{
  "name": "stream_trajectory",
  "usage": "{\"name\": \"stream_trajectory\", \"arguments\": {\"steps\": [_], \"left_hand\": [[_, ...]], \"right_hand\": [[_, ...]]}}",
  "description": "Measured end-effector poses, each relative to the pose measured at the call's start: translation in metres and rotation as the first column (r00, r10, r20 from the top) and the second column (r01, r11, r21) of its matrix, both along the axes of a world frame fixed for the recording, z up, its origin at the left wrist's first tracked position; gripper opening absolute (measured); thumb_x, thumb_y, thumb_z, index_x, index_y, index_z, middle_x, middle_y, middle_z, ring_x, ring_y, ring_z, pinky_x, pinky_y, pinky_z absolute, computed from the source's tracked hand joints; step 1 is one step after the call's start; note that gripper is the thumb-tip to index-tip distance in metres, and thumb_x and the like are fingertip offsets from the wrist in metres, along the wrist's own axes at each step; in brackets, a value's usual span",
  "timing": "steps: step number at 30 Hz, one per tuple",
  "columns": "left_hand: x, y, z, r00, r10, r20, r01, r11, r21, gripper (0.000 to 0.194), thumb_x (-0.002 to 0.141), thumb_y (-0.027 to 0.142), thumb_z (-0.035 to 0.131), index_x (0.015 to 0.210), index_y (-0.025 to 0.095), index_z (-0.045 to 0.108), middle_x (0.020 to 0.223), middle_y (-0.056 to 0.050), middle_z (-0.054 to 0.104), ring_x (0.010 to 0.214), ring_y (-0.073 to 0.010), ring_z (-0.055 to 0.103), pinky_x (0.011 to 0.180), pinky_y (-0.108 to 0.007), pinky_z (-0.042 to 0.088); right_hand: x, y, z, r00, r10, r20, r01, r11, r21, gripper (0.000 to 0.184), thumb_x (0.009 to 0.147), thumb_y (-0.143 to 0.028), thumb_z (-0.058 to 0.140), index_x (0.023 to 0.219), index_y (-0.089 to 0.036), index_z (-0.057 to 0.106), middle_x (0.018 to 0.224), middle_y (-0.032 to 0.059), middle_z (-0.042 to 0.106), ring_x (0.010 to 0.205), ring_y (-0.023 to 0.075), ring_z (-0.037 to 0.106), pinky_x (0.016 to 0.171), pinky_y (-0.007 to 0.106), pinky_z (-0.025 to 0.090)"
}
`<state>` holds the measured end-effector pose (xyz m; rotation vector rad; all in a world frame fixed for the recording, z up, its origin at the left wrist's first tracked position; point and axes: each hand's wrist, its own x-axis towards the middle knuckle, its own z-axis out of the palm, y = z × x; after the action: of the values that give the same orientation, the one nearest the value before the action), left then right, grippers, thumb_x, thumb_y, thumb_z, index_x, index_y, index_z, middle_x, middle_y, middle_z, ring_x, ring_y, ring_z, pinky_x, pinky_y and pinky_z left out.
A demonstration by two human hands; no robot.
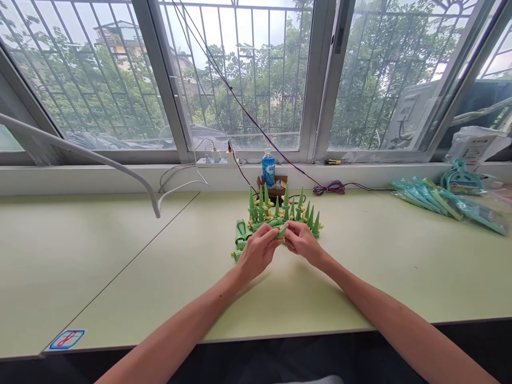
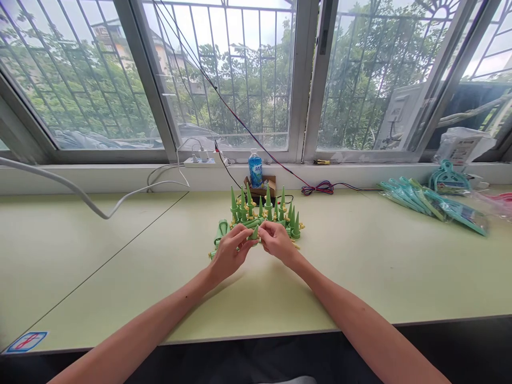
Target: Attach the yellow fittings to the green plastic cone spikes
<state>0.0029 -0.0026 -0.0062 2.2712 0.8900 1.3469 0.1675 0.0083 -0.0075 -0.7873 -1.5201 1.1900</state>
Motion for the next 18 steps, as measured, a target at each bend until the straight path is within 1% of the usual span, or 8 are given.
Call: {"name": "stream_trajectory", "arguments": {"steps": [3,6,10,13,15,18], "left_hand": [[0.000,0.000,-0.002,0.999,0.007,-0.031,-0.006,0.999,0.047,0.015,0.090,0.031,0.052,0.092,0.023,0.065,0.081,-0.004,0.050,0.064,-0.0126,0.046,0.060,-0.024,0.039],[0.002,-0.001,-0.004,0.999,0.032,0.006,-0.032,0.999,0.015,0.014,0.089,0.031,0.054,0.091,0.023,0.065,0.080,-0.003,0.049,0.063,-0.0122,0.046,0.057,-0.023,0.039],[0.006,-0.003,-0.003,0.996,0.055,0.065,-0.050,0.996,-0.080,0.012,0.086,0.032,0.057,0.087,0.022,0.065,0.079,-0.002,0.049,0.060,-0.0107,0.047,0.052,-0.021,0.040],[0.009,-0.003,-0.003,0.991,0.054,0.120,-0.033,0.984,-0.175,0.014,0.084,0.033,0.060,0.080,0.020,0.062,0.080,-0.002,0.051,0.058,-0.0091,0.048,0.050,-0.021,0.041],[0.010,-0.001,-0.005,0.984,0.049,0.173,-0.003,0.967,-0.255,0.017,0.083,0.035,0.061,0.079,0.019,0.059,0.078,-0.001,0.053,0.054,-0.0082,0.049,0.047,-0.021,0.042],[0.010,0.001,-0.006,0.963,0.018,0.270,0.084,0.928,-0.362,0.023,0.081,0.040,0.064,0.081,0.019,0.054,0.072,0.001,0.054,0.048,-0.0080,0.051,0.040,-0.020,0.041]], "right_hand": [[0.000,0.001,0.000,1.000,0.006,-0.021,-0.007,1.000,-0.022,0.024,0.082,-0.039,0.056,0.070,-0.021,0.046,0.042,-0.0109,0.030,0.035,0.0059,0.024,0.034,0.020,0.022],[0.000,0.001,-0.001,0.999,0.017,-0.038,-0.018,0.999,-0.031,0.025,0.082,-0.038,0.057,0.068,-0.021,0.045,0.044,-0.0106,0.029,0.037,0.0052,0.023,0.035,0.020,0.022],[0.001,0.001,-0.001,0.999,0.012,-0.038,-0.013,1.000,-0.021,0.030,0.083,-0.041,0.059,0.066,-0.020,0.045,0.048,-0.0097,0.029,0.039,0.0051,0.026,0.037,0.020,0.022],[0.002,0.001,-0.001,1.000,-0.009,-0.002,0.009,1.000,0.011,0.032,0.083,-0.045,0.059,0.068,-0.020,0.047,0.049,-0.0090,0.031,0.039,0.0057,0.029,0.038,0.021,0.023],[0.002,0.001,-0.001,0.999,-0.022,0.026,0.021,0.999,0.034,0.033,0.083,-0.047,0.059,0.069,-0.019,0.048,0.050,-0.0084,0.033,0.040,0.0059,0.031,0.038,0.021,0.023],[0.002,0.000,0.000,0.999,-0.024,0.044,0.021,0.998,0.057,0.034,0.083,-0.049,0.059,0.070,-0.019,0.049,0.052,-0.0078,0.034,0.041,0.0059,0.031,0.039,0.021,0.023]]}}
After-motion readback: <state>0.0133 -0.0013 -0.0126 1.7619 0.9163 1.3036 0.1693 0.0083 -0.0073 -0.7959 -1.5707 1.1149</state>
